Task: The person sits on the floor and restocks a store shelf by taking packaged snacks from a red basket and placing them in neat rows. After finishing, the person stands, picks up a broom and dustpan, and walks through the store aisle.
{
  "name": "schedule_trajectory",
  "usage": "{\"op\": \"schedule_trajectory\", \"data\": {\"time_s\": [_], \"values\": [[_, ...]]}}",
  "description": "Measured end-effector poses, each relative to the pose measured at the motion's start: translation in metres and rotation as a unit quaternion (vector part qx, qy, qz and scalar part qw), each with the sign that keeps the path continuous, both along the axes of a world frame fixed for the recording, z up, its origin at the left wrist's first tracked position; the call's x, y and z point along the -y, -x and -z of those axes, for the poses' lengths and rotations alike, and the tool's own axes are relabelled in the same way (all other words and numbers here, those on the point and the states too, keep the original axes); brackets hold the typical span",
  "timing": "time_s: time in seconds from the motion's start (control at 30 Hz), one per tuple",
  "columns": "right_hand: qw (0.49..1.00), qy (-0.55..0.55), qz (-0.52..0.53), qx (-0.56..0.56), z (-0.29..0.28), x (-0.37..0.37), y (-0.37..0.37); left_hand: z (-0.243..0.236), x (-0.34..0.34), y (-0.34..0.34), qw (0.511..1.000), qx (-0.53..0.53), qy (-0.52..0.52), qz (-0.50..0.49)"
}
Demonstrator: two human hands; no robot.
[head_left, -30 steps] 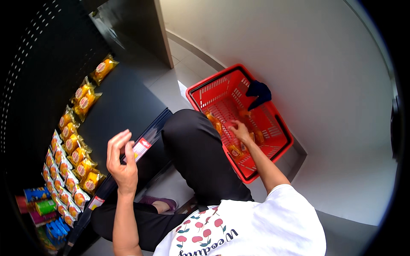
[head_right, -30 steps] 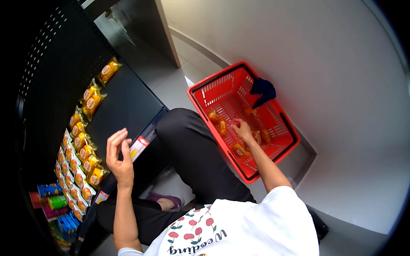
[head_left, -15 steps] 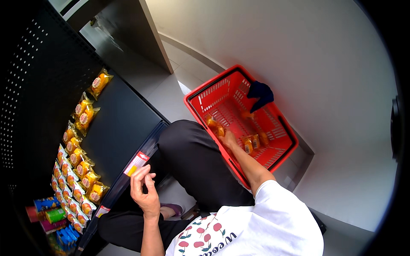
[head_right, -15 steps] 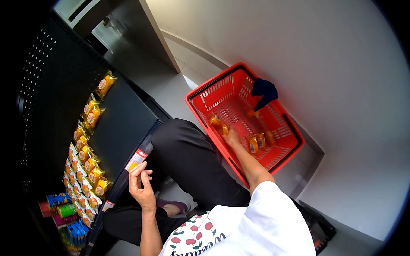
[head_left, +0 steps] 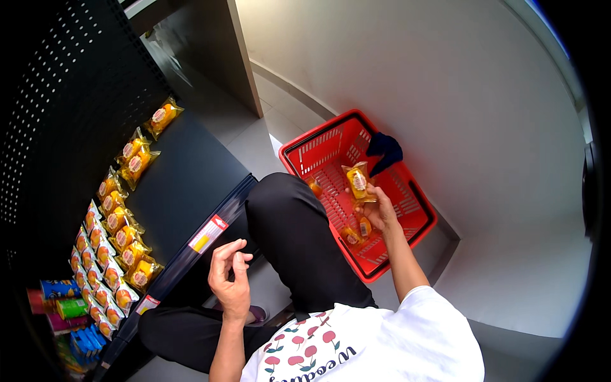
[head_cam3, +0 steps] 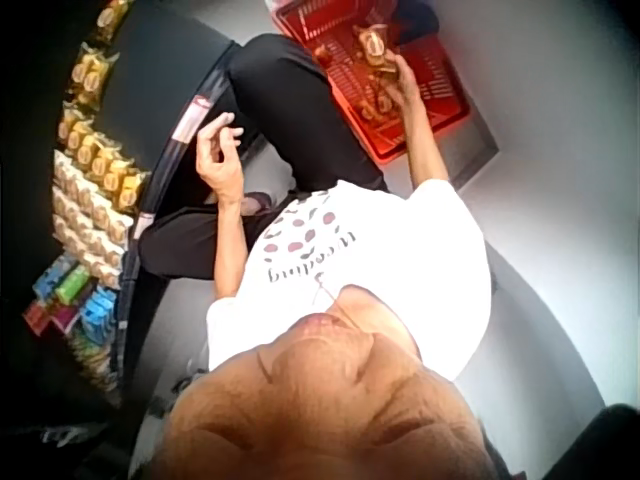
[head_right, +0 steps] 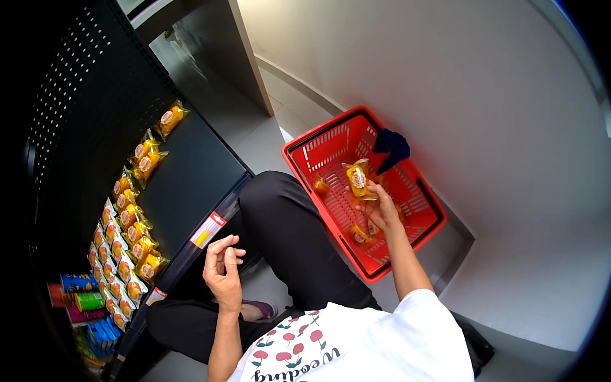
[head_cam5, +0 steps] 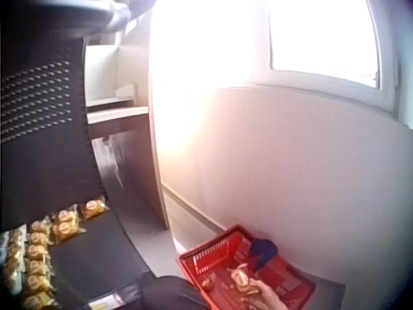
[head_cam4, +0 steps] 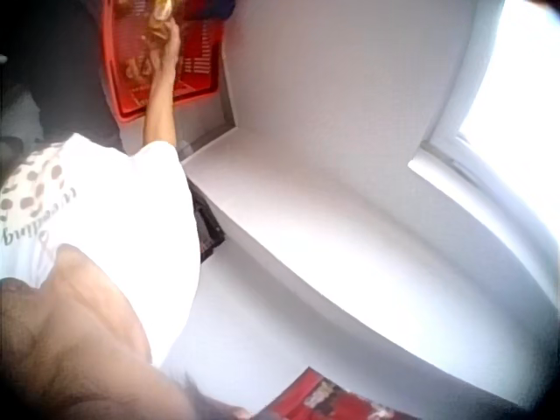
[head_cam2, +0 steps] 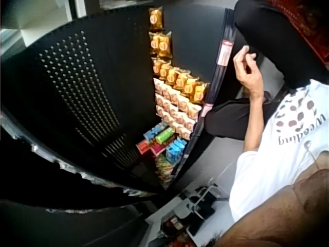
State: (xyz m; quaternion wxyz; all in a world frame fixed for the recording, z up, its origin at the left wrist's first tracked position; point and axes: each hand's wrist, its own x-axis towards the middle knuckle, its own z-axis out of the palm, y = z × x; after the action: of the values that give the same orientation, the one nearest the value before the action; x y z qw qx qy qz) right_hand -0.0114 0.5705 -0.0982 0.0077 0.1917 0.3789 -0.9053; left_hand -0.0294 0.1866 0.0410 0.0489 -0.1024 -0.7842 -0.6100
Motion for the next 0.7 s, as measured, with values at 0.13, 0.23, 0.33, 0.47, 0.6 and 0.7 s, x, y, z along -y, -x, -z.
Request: {"op": "schedule_trajectory", "data": {"time_s": [0.13, 0.23, 0.33, 0.47, 0.6, 0.7], "values": [[0.998, -0.025, 0.001, -0.058, -0.081, 0.030, 0.001, -0.016, -0.010, -0.005, 0.998, 0.023, -0.048, 0.023], [0.992, -0.073, -0.011, -0.106, -0.127, 0.063, 0.008, -0.032, -0.009, -0.006, 0.991, 0.051, -0.107, 0.058], [0.968, -0.103, -0.158, -0.168, -0.180, 0.100, 0.016, -0.043, -0.008, -0.005, 0.986, 0.031, -0.142, 0.079], [0.952, -0.076, -0.241, -0.174, -0.200, 0.146, 0.024, -0.057, -0.004, 0.002, 0.980, 0.028, -0.179, 0.089], [0.950, -0.085, -0.258, -0.157, -0.186, 0.188, 0.028, -0.054, 0.008, 0.000, 0.980, 0.047, -0.179, 0.075], [0.940, -0.069, -0.300, -0.146, -0.177, 0.212, 0.026, -0.047, 0.017, -0.007, 0.978, 0.111, -0.169, 0.054]]}}
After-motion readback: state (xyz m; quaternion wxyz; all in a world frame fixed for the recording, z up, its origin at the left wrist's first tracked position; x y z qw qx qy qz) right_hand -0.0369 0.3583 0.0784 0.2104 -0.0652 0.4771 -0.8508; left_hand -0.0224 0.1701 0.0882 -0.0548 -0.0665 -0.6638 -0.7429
